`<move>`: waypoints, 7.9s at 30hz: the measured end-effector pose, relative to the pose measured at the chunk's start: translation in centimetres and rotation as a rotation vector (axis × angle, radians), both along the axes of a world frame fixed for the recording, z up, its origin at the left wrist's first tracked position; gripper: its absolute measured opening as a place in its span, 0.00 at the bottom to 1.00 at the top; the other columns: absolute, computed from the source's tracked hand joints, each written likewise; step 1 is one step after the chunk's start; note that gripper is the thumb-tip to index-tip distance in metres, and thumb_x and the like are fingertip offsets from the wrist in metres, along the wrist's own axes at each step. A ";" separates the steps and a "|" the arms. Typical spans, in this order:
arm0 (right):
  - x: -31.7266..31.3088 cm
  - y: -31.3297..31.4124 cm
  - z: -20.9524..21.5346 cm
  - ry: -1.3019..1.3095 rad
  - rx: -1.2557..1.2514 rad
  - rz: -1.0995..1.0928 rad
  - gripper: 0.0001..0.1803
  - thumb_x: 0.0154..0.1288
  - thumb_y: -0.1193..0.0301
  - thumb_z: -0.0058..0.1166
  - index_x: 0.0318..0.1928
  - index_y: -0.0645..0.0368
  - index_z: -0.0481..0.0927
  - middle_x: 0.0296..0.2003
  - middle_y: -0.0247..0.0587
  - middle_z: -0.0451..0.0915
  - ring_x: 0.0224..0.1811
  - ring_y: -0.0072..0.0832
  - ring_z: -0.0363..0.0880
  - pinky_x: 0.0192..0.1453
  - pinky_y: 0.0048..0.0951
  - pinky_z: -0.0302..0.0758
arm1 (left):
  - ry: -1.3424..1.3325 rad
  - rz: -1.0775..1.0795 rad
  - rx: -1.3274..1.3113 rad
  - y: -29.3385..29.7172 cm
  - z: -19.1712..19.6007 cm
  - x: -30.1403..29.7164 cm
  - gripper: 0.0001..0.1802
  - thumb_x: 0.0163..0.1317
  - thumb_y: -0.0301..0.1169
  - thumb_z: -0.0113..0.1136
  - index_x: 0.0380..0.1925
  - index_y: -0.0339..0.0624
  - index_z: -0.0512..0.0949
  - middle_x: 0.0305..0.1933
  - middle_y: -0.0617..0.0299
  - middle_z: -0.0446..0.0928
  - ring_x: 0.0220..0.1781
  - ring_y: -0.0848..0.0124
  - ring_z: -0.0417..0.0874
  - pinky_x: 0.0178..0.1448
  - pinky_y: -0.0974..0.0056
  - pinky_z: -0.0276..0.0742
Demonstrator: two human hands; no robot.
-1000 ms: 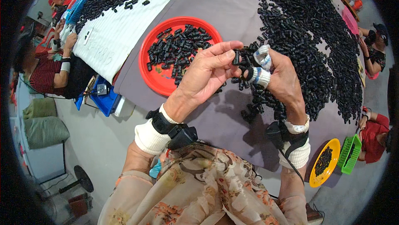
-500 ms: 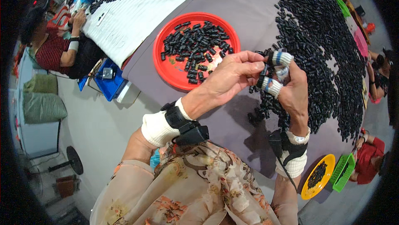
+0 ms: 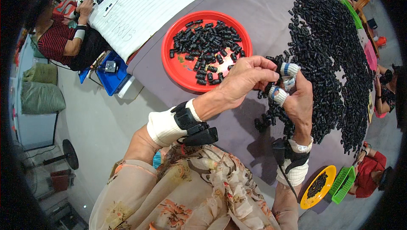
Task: Assembling small black plastic components by fitting them together at a factory workbench.
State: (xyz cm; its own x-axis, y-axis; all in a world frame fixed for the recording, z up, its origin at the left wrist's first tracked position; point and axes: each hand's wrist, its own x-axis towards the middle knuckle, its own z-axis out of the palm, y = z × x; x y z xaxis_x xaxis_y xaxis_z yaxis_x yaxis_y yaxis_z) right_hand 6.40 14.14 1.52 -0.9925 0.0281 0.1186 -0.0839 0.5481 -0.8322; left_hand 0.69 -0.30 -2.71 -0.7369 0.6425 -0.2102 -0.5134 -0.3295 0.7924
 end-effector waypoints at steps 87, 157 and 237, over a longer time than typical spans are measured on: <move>0.8 2.0 -0.1 0.097 -0.396 -0.086 0.23 0.41 0.78 0.66 0.41 0.59 0.74 0.29 0.26 0.74 0.29 0.12 0.70 0.33 0.15 0.69 | -0.122 -0.123 0.243 1.2 2.1 0.9 0.12 0.62 0.33 0.52 0.41 0.37 0.73 0.36 0.63 0.76 0.36 0.77 0.76 0.40 0.69 0.73; -0.6 2.2 -0.3 -0.007 0.027 0.124 0.18 0.46 0.61 0.62 0.27 0.64 0.72 0.17 0.44 0.72 0.17 0.33 0.69 0.25 0.32 0.66 | -0.159 -0.069 0.280 1.3 0.4 0.2 0.11 0.61 0.27 0.52 0.42 0.35 0.74 0.37 0.63 0.76 0.34 0.78 0.76 0.36 0.75 0.73; -0.1 0.5 -1.1 0.022 0.037 0.022 0.19 0.42 0.76 0.62 0.38 0.64 0.72 0.22 0.37 0.77 0.22 0.20 0.75 0.26 0.22 0.71 | -0.075 -0.001 0.042 0.9 -0.9 0.5 0.15 0.48 0.20 0.53 0.39 0.36 0.71 0.37 0.63 0.74 0.36 0.75 0.76 0.39 0.71 0.72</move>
